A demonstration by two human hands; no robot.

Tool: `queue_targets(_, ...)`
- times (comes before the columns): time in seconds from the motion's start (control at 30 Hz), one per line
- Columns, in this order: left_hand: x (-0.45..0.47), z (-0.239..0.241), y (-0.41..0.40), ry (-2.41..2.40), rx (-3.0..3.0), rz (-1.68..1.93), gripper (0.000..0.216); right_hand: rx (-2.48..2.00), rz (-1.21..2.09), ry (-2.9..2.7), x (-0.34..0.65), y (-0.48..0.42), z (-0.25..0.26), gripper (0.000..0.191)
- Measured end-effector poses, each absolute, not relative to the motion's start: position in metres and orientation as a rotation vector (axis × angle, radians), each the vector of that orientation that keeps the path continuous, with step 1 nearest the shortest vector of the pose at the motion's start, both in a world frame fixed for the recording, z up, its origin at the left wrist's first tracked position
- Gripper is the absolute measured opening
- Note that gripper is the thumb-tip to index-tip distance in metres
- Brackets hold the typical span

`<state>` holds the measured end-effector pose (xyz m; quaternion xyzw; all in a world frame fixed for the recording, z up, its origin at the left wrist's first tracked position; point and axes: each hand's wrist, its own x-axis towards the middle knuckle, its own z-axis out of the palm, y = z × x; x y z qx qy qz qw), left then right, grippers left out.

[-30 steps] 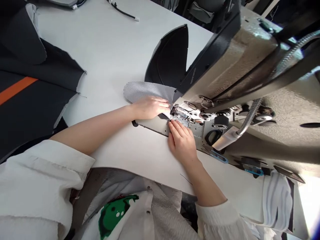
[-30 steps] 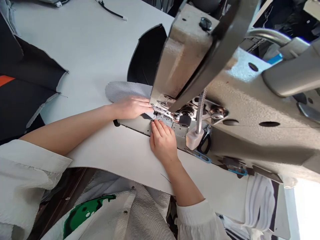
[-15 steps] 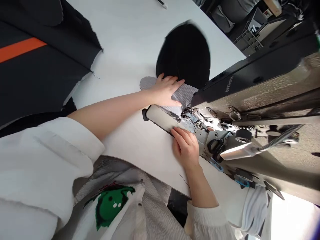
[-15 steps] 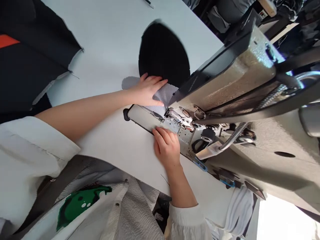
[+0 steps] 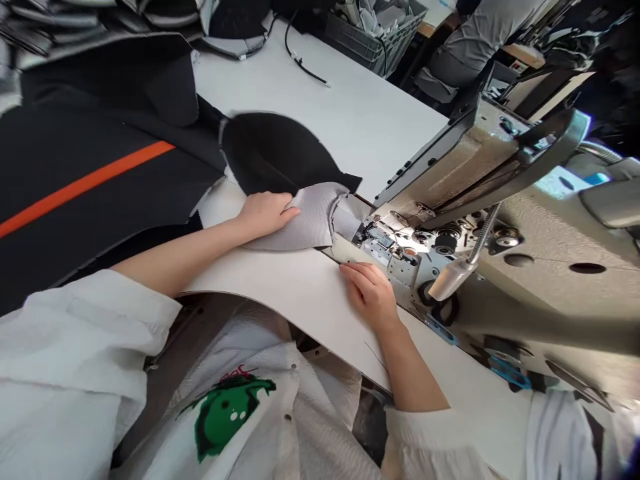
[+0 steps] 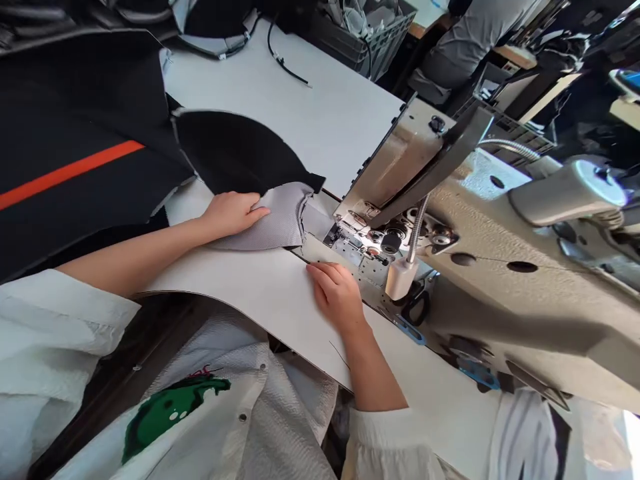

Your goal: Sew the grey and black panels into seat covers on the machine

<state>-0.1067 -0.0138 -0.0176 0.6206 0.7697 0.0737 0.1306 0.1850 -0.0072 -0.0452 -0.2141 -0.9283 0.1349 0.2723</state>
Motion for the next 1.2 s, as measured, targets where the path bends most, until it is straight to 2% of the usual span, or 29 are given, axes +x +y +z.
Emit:
queue_targets(0.13,-0.109,0.009,-0.046,2.093,1.792,0.266,0.033,-0.745,0.806,-2.068,0.165,-0.01,-0.037,0.029)
queue_targets(0.3,-0.088,0.044,-0.058,1.934,1.966,0.487,0.038,-1.072,1.695,-1.351,0.118,0.002,-0.02,0.014)
queue_targets(0.43,-0.067,0.051,-0.064,1.759,1.984,0.591,0.037,-0.963,2.117,-1.046,0.098,0.002,-0.017,0.025)
queue_targets(0.53,-0.036,0.029,-0.066,1.6,2.015,0.579,0.031,-0.874,2.303,-1.019,0.102,-0.004,-0.017,0.037)
queue_targets(0.6,-0.014,0.007,-0.065,1.546,2.101,0.531,0.025,-0.9,2.329,-1.126,0.109,-0.006,-0.017,0.039)
queue_targets(0.7,0.006,-0.006,-0.062,1.444,2.178,0.435,0.025,-1.051,2.227,-1.222,0.115,-0.004,-0.018,0.027)
queue_targets(0.83,-0.014,0.035,-0.05,1.033,2.273,0.228,0.022,-1.065,2.04,-1.221,0.109,0.001,-0.022,0.011)
queue_targets(0.9,-0.034,0.059,-0.034,0.985,2.375,0.351,0.02,-1.067,1.989,-1.227,0.103,0.002,-0.023,0.01)
queue_targets(0.97,-0.052,0.064,-0.011,1.216,2.433,0.611,0.019,-1.088,2.027,-1.214,0.1,0.001,-0.024,0.013)
queue_targets(1.0,-0.059,0.059,0.001,1.358,2.435,0.689,0.023,-1.094,2.062,-1.197,0.1,0.0,-0.024,0.015)
queue_targets(1.07,-0.068,0.034,0.022,1.503,2.422,0.627,0.031,-1.106,2.107,-1.138,0.1,-0.002,-0.024,0.019)
queue_targets(1.2,-0.073,-0.011,0.034,1.419,2.42,0.439,0.039,-1.14,2.104,-1.157,0.102,-0.003,-0.022,0.021)
